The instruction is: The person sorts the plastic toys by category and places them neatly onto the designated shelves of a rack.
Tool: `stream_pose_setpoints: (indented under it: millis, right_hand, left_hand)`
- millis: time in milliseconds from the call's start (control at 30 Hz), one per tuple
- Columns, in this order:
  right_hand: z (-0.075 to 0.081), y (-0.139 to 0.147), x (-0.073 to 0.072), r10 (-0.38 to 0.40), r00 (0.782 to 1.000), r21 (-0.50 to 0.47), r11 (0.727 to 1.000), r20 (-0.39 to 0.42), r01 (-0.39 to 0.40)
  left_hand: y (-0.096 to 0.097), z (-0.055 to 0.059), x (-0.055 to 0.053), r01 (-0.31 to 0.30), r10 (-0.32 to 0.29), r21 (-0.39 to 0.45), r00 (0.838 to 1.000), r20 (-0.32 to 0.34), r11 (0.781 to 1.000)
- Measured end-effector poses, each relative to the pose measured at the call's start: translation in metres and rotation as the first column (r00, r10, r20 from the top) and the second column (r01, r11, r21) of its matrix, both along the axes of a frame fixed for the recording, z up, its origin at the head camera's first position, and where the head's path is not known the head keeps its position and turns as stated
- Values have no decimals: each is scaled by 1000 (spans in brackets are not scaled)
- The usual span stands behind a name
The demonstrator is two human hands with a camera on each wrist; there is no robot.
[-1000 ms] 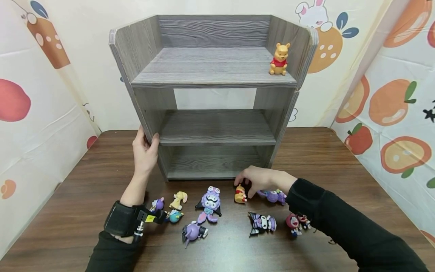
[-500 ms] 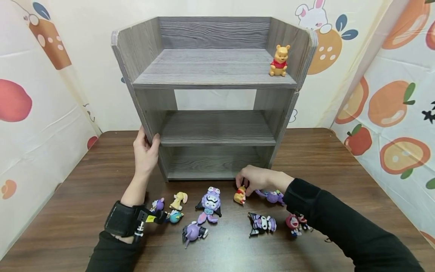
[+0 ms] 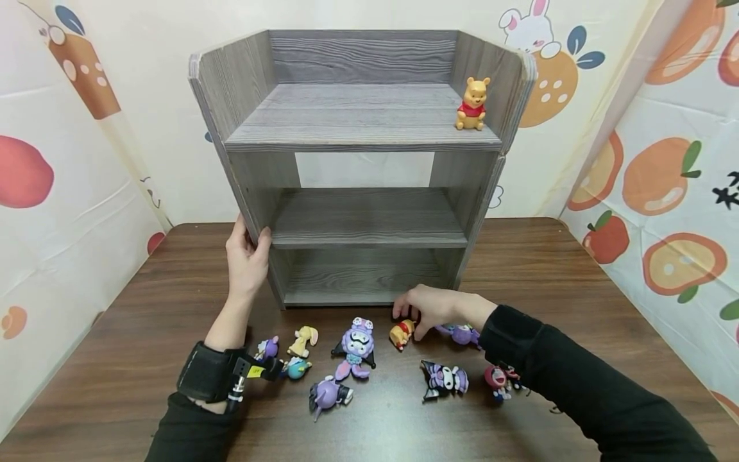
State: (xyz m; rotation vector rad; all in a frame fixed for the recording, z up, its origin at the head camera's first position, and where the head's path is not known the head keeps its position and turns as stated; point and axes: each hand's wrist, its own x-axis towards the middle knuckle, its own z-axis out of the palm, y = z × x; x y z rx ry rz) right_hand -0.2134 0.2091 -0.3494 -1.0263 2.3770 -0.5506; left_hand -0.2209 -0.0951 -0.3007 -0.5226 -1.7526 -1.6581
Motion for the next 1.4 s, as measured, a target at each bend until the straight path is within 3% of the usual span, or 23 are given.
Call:
stream_pose_setpoints:
  millis: [167,533,633,800,933,1033,1233,1400]
  right_hand:
    - [-3,-4,0,39,998,-6,999,-44,-39]
    - [8,1,1,18,993,24,1000,-120,-15]
    - [14,-1,3,27,977,48,999,-209,-18]
    - [18,-7,8,59,933,97,995,-356,-26]
    - [15,-12,14,55,918,104,994,-393,-15]
    - [12,-15,17,32,924,102,995,-382,8]
    - [7,-18,22,-7,919,103,993,-394,52]
    - [8,-17,28,-14,881,117,990,-473,78]
  left_hand:
    - [0,0,0,5,-5,6,1000,-5,1000]
    - [0,1,0,11,-11,6,1000,3,1000]
    - [-1,-1,-2,12,-11,9,1000,-4,1000]
    - [-5,-13,-14,10,-9,9,1000,-23,1000]
    - [-6,-22,-20,-2,2,-2,999,-35,1000]
    - [-7,-23,-21,-6,6,-4,999,-46,1000]
    - [-6,-20,-19,-2,2,0,1000,-29,1000]
    - [-2,-5,-6,-1,1,-1,1000,-4,1000]
